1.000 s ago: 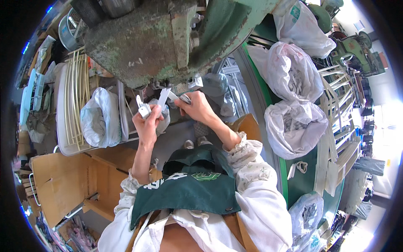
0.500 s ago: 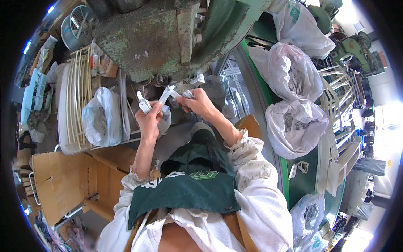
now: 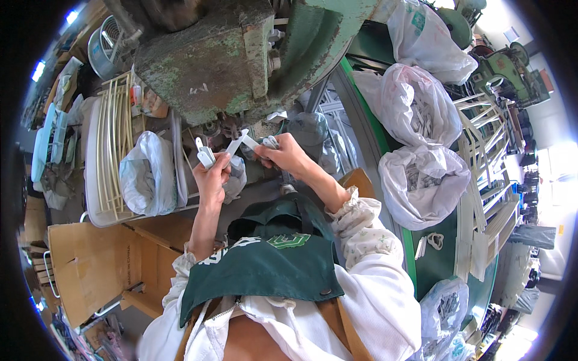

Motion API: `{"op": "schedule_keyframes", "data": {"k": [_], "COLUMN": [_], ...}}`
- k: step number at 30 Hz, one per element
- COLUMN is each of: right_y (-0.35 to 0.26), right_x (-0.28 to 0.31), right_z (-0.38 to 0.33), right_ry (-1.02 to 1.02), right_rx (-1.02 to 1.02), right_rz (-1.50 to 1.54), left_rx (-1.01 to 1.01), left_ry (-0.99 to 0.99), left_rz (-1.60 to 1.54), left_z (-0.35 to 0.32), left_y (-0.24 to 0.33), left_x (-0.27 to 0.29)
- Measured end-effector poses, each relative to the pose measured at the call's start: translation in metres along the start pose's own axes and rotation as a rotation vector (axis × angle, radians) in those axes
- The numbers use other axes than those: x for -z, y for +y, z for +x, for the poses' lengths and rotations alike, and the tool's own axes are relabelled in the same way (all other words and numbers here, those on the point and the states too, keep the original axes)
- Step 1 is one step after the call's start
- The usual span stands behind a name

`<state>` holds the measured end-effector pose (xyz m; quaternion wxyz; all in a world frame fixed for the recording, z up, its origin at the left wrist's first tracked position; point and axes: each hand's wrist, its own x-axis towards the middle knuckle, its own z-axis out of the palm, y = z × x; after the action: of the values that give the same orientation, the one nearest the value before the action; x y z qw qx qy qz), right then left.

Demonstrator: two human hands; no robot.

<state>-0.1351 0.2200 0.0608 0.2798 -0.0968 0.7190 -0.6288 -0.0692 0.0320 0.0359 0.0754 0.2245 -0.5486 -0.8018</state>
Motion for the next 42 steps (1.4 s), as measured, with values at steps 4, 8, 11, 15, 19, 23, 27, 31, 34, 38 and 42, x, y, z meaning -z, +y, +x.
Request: {"op": "schedule_keyframes", "data": {"k": [4, 8, 11, 15, 19, 23, 27, 31, 34, 38, 42], "right_y": [0.002, -0.002, 0.01, 0.001, 0.006, 0.022, 0.025, 0.03, 0.03, 0.034, 0.022], "right_x": [-0.003, -0.007, -0.012, -0.012, -0.009, -0.001, -0.003, -0.001, 0.0, -0.002, -0.004], "right_z": [0.0, -0.006, -0.001, -0.002, -0.001, 0.003, 0.006, 0.007, 0.015, 0.013, 0.004], "right_ry": [0.01, 0.014, 0.051, 0.061, 0.061, 0.061, 0.046, 0.067, 0.094, 0.057, 0.037], "right_rx": [0.021, 0.003, 0.031, 0.048, 0.039, 0.102, 0.09, 0.066, 0.088, 0.145, 0.099], "right_rz": [0.036, 0.084, 0.083, 0.065, 0.05, 0.066, 0.122, 0.148, 0.098, 0.092, 0.12], "left_rx": [0.023, 0.033, 0.041, 0.044, 0.013, -0.009, -0.013, 0.033, 0.008, 0.022, 0.036], "left_ry": [-0.011, -0.045, -0.04, 0.004, 0.005, -0.045, -0.08, -0.093, -0.065, -0.073, -0.062], "left_rz": [0.001, -0.014, 0.025, 0.06, 0.099, 0.148, 0.189, 0.184, 0.235, 0.231, 0.179], "left_z": [0.003, 0.003, 0.005, 0.007, 0.013, 0.018, 0.019, 0.023, 0.023, 0.022, 0.015], "left_y": [0.001, 0.002, 0.004, 0.004, -0.002, -0.004, 0.003, 0.005, 0.007, 0.01, 0.013], "left_x": [0.002, 0.001, 0.006, 0.007, 0.013, 0.011, 0.015, 0.019, 0.017, 0.017, 0.012]}}
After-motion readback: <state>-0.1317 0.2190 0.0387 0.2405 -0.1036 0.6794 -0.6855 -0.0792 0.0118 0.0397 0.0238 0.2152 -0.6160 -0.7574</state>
